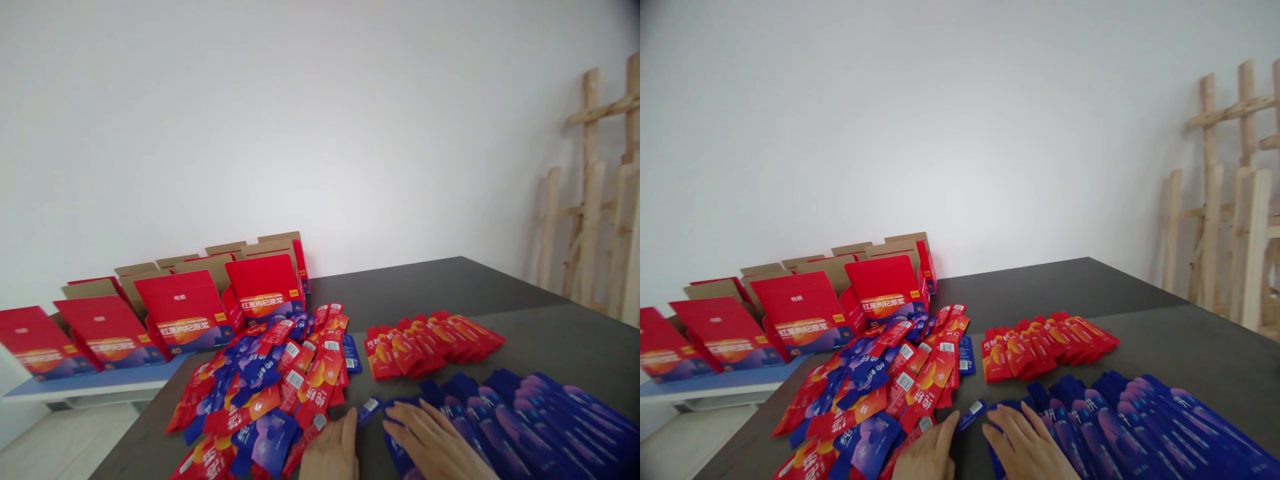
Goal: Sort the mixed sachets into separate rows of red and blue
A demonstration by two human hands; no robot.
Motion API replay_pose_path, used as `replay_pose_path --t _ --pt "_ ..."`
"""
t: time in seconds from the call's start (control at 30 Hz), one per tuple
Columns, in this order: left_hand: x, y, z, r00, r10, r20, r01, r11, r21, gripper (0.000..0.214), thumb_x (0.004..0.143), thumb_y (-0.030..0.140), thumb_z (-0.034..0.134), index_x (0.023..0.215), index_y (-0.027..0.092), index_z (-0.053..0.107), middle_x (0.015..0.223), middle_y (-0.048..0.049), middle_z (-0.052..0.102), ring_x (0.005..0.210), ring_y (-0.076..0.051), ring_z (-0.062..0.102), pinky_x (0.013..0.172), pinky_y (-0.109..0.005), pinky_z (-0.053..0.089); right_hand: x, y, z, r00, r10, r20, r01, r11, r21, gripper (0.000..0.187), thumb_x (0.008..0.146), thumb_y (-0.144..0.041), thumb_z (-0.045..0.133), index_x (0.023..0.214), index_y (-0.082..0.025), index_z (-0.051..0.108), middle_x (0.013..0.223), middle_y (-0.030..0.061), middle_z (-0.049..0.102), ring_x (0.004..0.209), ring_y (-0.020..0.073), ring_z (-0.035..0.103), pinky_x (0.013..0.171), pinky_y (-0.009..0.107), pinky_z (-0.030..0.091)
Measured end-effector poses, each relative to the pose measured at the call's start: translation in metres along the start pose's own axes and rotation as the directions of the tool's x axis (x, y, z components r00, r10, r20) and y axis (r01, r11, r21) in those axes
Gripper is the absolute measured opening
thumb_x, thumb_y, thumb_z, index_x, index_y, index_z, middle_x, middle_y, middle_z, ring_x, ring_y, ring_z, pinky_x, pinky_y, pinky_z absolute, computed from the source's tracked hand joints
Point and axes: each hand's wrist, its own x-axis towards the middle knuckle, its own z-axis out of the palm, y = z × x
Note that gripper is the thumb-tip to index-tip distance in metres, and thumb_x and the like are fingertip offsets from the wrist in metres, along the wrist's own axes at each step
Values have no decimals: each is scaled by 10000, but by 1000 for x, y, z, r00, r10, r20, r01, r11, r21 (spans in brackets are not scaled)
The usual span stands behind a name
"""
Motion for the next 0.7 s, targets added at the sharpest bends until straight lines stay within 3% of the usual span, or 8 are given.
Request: replay_pose_path --t 0.13,0.27,0.43,0.53,0.6,0.7 --pt "1 -14 -10 989 -37 -143 -4 961 -275 480 746 14 368 1126 216 581 964 -39 727 840 -160 702 738 -234 541 24 0 0 940 292 179 -333 901 279 631 697 -153 591 1323 -145 507 1334 131 563 1207 288 530 997 435 442" --pt "2 -18 -12 975 -186 -124 118 898 -424 354 807 66 337 1007 243 568 856 3 716 760 -138 695 696 -219 513 41 -9 10 845 356 399 -527 677 513 632 730 -170 558 1353 -151 458 1277 129 607 1164 253 565 956 359 440" --pt "4 -14 -15 959 -284 30 271 872 -408 334 740 23 345 875 235 565 759 5 687 761 -163 680 675 -238 458 42 -19 23 786 385 484 -618 484 619 278 758 -167 524 1030 -201 569 948 50 702 894 197 652 751 261 451" --pt "6 -14 -18 942 -326 82 325 822 -467 254 824 102 349 868 235 560 765 -2 671 746 -170 659 676 -251 433 40 -18 28 767 428 478 -638 426 642 108 779 -180 500 877 -202 541 849 35 674 812 183 637 678 246 442" --pt "7 -17 -21 924 -369 98 360 755 -548 207 910 264 357 860 235 555 759 0 655 725 -176 639 672 -258 425 37 -17 28 757 474 450 -635 369 679 68 813 -216 484 856 -206 535 802 19 653 758 170 629 649 241 448" --pt "10 -20 -21 908 -397 132 380 650 -658 279 914 422 394 782 227 542 682 23 595 660 -167 591 632 -246 410 30 -20 23 734 539 414 -614 265 743 147 842 -340 509 895 -217 570 737 -4 638 646 152 617 580 231 460"
